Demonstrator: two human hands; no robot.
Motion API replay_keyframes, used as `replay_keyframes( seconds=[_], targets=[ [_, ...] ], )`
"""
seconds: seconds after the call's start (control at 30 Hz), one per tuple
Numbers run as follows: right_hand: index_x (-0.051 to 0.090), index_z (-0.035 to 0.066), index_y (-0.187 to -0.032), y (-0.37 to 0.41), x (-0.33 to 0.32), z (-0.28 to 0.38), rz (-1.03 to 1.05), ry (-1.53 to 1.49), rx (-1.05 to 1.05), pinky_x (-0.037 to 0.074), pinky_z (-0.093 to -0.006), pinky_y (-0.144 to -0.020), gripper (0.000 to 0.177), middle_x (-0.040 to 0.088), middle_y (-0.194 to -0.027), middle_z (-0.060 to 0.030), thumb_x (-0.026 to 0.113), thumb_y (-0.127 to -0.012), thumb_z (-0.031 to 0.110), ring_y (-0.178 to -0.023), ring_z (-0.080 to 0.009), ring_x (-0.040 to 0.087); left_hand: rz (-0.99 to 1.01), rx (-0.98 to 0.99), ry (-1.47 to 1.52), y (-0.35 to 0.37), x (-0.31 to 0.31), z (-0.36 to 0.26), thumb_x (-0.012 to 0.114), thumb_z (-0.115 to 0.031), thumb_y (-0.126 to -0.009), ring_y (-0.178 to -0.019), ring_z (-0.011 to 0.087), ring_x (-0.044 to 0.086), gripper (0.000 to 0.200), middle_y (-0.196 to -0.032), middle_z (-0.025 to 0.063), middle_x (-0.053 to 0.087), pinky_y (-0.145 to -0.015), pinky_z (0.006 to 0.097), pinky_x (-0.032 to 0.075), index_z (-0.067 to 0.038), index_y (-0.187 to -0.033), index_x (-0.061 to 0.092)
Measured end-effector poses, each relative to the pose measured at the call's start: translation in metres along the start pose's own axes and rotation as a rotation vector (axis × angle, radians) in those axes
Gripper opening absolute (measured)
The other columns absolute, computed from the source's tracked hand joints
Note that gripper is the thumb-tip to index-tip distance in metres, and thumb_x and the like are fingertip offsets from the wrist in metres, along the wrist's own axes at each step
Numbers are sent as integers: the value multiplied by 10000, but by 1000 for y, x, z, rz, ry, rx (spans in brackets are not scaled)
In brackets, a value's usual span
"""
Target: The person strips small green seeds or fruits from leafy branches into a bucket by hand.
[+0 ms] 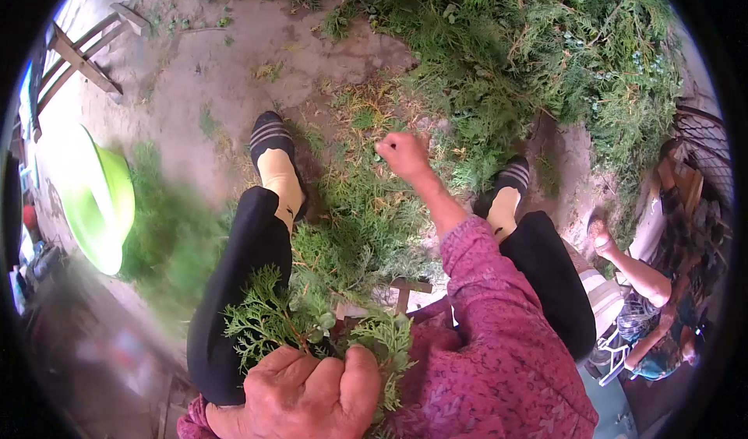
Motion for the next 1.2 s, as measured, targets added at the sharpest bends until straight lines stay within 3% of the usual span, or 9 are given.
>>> replay_keyframes(
  seconds=[0.13,0.3,0.37,0.43,0.5,0.67,0.87,1.03,1.2],
  targets=[
    [590,57,-682,0,21,-7,-58,341,9,471,-345,-655,217,602,-658,-107,668,-726,254,-630,-217,577,14,-15,14,-2,0,-2,529,-69,-666,-455,134,424,173,-547,29,380,-437,265,343,40,-800,533],
    [609,62,-704,3,9,-18,-236,437,-40,463,-329,-534,181,611,-664,-91,705,-692,215,-554,-195,569,-2,-11,7,2,1,-12,537,-72,-663,-463,144,453,204,-554,37,404,-439,284,370,45,-829,524],
    [588,62,-729,7,21,-55,62,-104,324,411,-261,-418,141,592,-675,-53,685,-727,165,-488,-120,527,62,25,-48,5,8,-17,533,-85,-641,-449,127,445,185,-546,24,409,-428,273,346,30,-786,524],
    [579,55,-740,21,9,-53,129,-423,318,385,-237,-393,141,579,-648,-39,674,-741,158,-467,-95,508,72,13,-149,5,13,-16,536,-87,-603,-420,142,443,150,-515,7,385,-400,296,357,-94,-632,389],
    [551,51,-780,46,-6,-30,212,-809,273,305,-186,-347,141,566,-647,-24,643,-784,159,-437,-53,469,54,-46,-225,6,4,-7,528,-102,-631,-417,156,456,125,-511,22,409,-403,306,365,-66,-654,411],
    [520,62,-773,108,-49,23,282,-1057,53,309,-159,-354,159,571,-675,-38,620,-813,179,-441,-42,472,-506,-143,-28,21,-62,10,584,-88,-699,-488,324,522,159,-558,147,503,-448,378,400,-38,-679,434],
    [480,107,-834,195,-71,93,335,-1385,-196,339,-184,-379,121,596,-758,-125,579,-837,175,-447,-78,486,-687,-117,129,31,-75,14,571,-49,-711,-551,344,538,61,-605,188,536,-497,354,415,-23,-717,516],
    [517,43,-959,268,-79,154,522,-1404,-507,317,-181,-406,192,559,-814,-98,568,-826,172,-472,-71,397,-455,-254,796,4,-30,15,581,-111,-770,-497,172,549,89,-583,67,580,-500,294,439,-23,-775,586],
    [531,13,-1057,306,-108,170,339,-1392,-517,302,-162,-408,290,544,-799,-59,562,-834,195,-495,-75,391,-275,-241,1000,-14,-7,-5,589,-173,-800,-470,101,502,128,-593,23,545,-445,241,408,-45,-805,588]
  ],
)
Point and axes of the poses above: each hand's wrist, its own y-axis away from the middle knuckle, its own x-axis out of the palm, z = x × y, the point moved 9 cm from there along -y, towards the middle knuckle
